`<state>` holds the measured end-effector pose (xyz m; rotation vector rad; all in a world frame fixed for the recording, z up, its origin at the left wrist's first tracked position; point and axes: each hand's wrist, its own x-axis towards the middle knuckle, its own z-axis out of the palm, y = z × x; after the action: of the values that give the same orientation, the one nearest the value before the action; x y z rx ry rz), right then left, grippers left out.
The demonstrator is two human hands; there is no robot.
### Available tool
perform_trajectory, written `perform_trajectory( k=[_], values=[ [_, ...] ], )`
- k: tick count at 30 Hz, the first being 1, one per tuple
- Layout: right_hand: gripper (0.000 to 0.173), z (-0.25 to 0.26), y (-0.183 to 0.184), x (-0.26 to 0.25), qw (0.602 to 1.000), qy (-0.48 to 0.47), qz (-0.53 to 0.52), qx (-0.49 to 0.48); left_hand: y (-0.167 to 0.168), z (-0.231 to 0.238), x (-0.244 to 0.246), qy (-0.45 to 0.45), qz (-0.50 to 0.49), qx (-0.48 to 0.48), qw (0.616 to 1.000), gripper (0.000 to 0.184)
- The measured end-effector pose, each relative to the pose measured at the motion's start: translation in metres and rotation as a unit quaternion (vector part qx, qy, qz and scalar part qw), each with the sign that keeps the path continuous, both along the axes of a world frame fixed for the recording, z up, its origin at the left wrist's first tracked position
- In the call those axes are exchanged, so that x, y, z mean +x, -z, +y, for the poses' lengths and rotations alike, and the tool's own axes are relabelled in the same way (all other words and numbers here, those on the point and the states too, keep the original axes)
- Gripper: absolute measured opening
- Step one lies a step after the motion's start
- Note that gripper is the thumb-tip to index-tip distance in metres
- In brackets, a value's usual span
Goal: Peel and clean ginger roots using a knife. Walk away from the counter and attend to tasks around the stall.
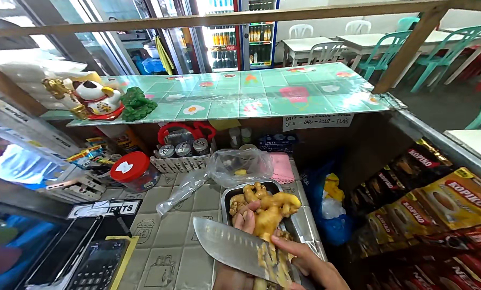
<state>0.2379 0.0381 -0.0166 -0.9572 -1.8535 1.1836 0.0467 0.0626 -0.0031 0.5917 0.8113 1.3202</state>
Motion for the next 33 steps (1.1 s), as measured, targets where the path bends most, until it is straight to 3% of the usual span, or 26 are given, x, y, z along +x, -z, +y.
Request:
perform_trajectory(
  k=[4, 7, 10, 14, 18, 22, 26, 30, 33],
  values=[
    [0.052, 0.0, -0.002, -0.001, 0.999, 0.009, 0.022, -0.03, -0.001, -0.006, 0.0, 0.013, 0.003, -0.009, 1.0, 0.041],
    [0.047, 0.001, -0.006, -0.003, 0.979, -0.023, 0.155, -0.129, -0.008, -0.003, 0.001, 0.026, 0.02, -0.075, 0.997, 0.045],
    [0.038, 0.003, -0.009, -0.002, 0.94, -0.021, 0.259, -0.221, -0.007, 0.005, 0.002, 0.003, -0.071, -0.154, 0.986, 0.043],
    [0.047, 0.002, -0.006, 0.007, 0.968, -0.022, 0.162, -0.191, 0.002, 0.015, -0.009, -0.044, -0.187, -0.16, 0.968, 0.046],
    [0.06, -0.004, 0.004, 0.008, 0.981, -0.043, 0.052, -0.182, 0.006, 0.018, -0.016, -0.045, -0.226, -0.131, 0.964, 0.05],
    [0.084, -0.009, -0.001, -0.001, 0.993, -0.05, -0.055, -0.097, 0.01, 0.022, -0.01, -0.009, -0.233, -0.099, 0.967, 0.052],
    [0.084, -0.011, -0.001, -0.015, 0.995, -0.021, -0.093, 0.007, 0.003, 0.022, -0.004, 0.009, -0.185, -0.1, 0.978, 0.055],
    [0.077, -0.009, -0.03, -0.022, 0.993, -0.012, -0.116, 0.0, 0.006, 0.017, -0.002, 0.016, -0.18, -0.047, 0.982, 0.051],
    [0.077, -0.006, -0.013, -0.015, 0.991, -0.005, -0.125, 0.035, 0.005, 0.013, 0.001, 0.007, -0.203, -0.051, 0.978, 0.05]
  ],
)
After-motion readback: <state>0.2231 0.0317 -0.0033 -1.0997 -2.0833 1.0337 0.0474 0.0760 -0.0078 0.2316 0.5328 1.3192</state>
